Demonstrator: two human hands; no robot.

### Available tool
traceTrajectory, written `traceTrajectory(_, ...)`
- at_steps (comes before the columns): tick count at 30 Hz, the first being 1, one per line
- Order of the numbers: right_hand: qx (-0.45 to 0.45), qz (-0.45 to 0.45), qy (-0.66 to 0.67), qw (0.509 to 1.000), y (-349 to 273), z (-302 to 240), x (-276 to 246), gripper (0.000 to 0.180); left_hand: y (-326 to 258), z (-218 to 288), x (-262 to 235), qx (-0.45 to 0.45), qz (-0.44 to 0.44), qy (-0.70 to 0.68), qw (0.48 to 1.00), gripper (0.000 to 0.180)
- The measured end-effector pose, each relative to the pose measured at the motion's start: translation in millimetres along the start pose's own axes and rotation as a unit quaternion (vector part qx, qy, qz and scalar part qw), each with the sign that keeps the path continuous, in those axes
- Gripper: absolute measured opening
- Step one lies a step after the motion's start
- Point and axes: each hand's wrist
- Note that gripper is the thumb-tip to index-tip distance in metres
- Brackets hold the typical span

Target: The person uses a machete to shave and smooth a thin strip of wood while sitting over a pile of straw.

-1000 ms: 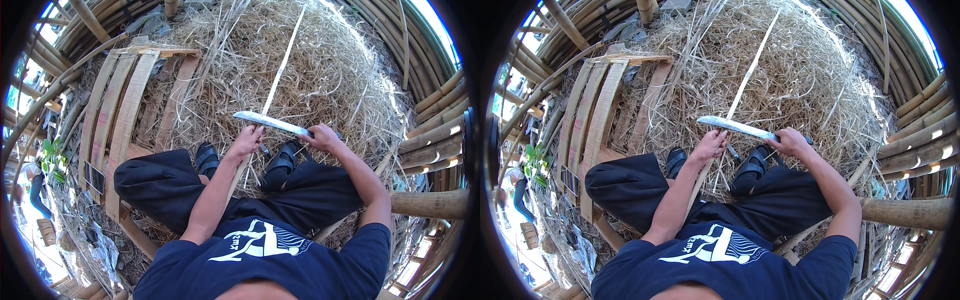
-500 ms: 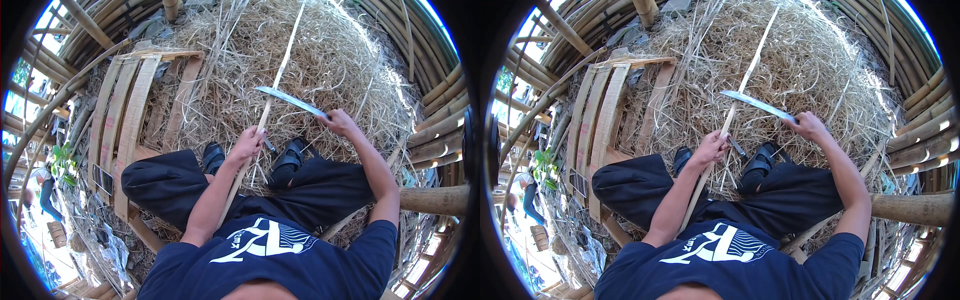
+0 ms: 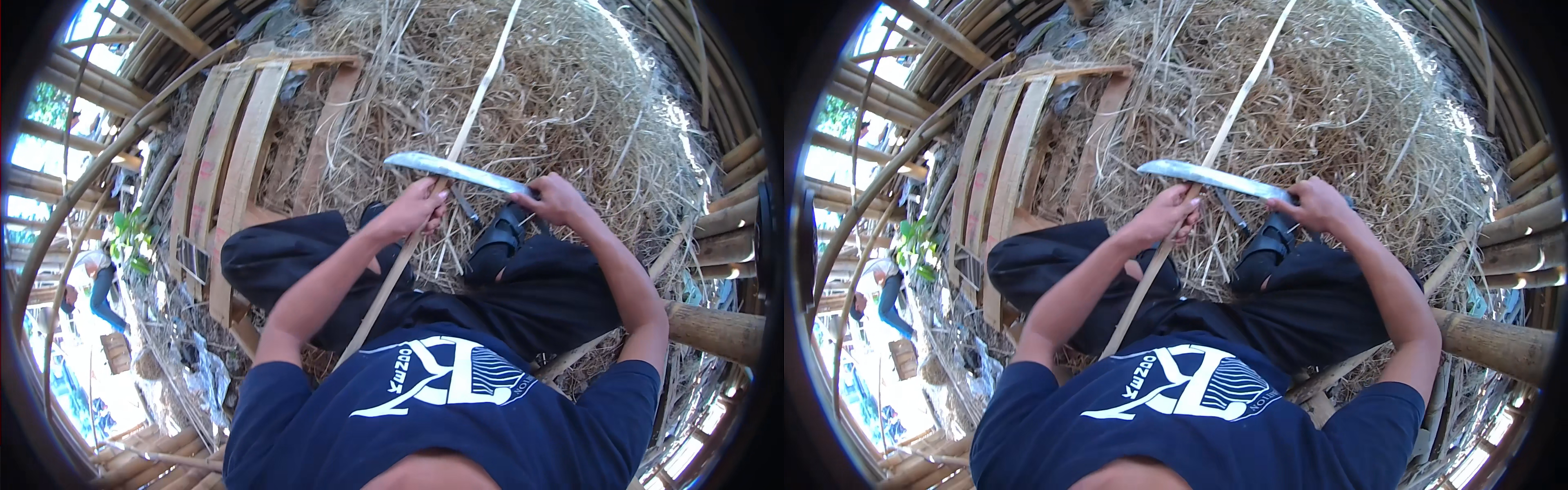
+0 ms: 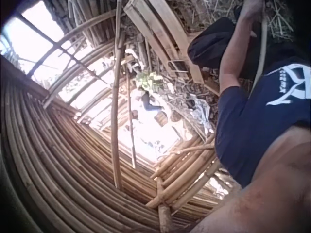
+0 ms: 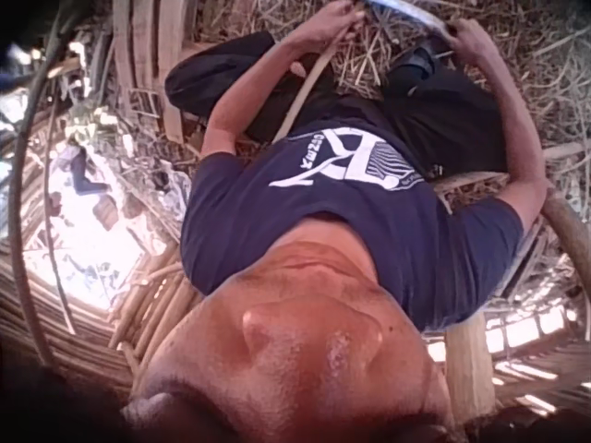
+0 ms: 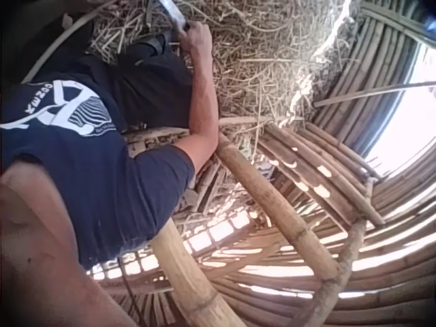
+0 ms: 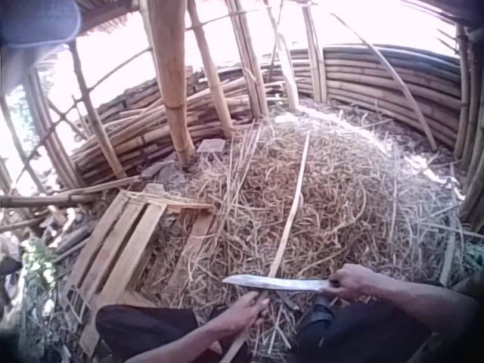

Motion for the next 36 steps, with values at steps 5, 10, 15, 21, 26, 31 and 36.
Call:
traceTrajectory(5, -0.008, 0.036, 0.022, 0.999, 7, 3, 7, 0.068, -3, 45, -35, -0.017, -0.104, 0.118, 0.987, 0.037)
traceTrajectory(10, -0.006, 0.057, 0.029, 0.998, 17, 6, 7, 0.067, 40, 78, -51, -0.096, -0.146, 0.198, 0.964, 0.025)
traceTrajectory(15, 0.073, 0.04, 0.066, 0.994, 17, 19, 4, 0.067, 82, 33, -28, -0.018, -0.191, -0.024, 0.981, 0.019)
traceTrajectory(21, 0.056, 0.042, 0.023, 0.997, 14, 19, 7, 0.069, 80, 34, -23, -0.037, -0.163, 0.072, 0.983, 0.019)
traceTrajectory(26, 0.049, 0.036, 0.02, 0.998, 19, 10, 4, 0.069, 40, 37, -17, 0.011, -0.079, 0.072, 0.994, 0.019)
traceTrajectory(31, -0.03, 0.034, 0.041, 0.998, 5, -5, 9, 0.066, -6, 17, -4, 0.046, 0.031, 0.057, 0.997, 0.016)
traceTrajectory(36, -0.062, -0.012, 0.041, 0.997, 1, -7, 19, 0.066, -26, -1, 8, 0.087, 0.059, 0.013, 0.994, 0.013)
Point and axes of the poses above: each hand's wrist, its own y-axis towards the middle knuckle, its own x-axis out of the palm, z = x × y, and after that the axes turned 5 degrees about z, right-handed
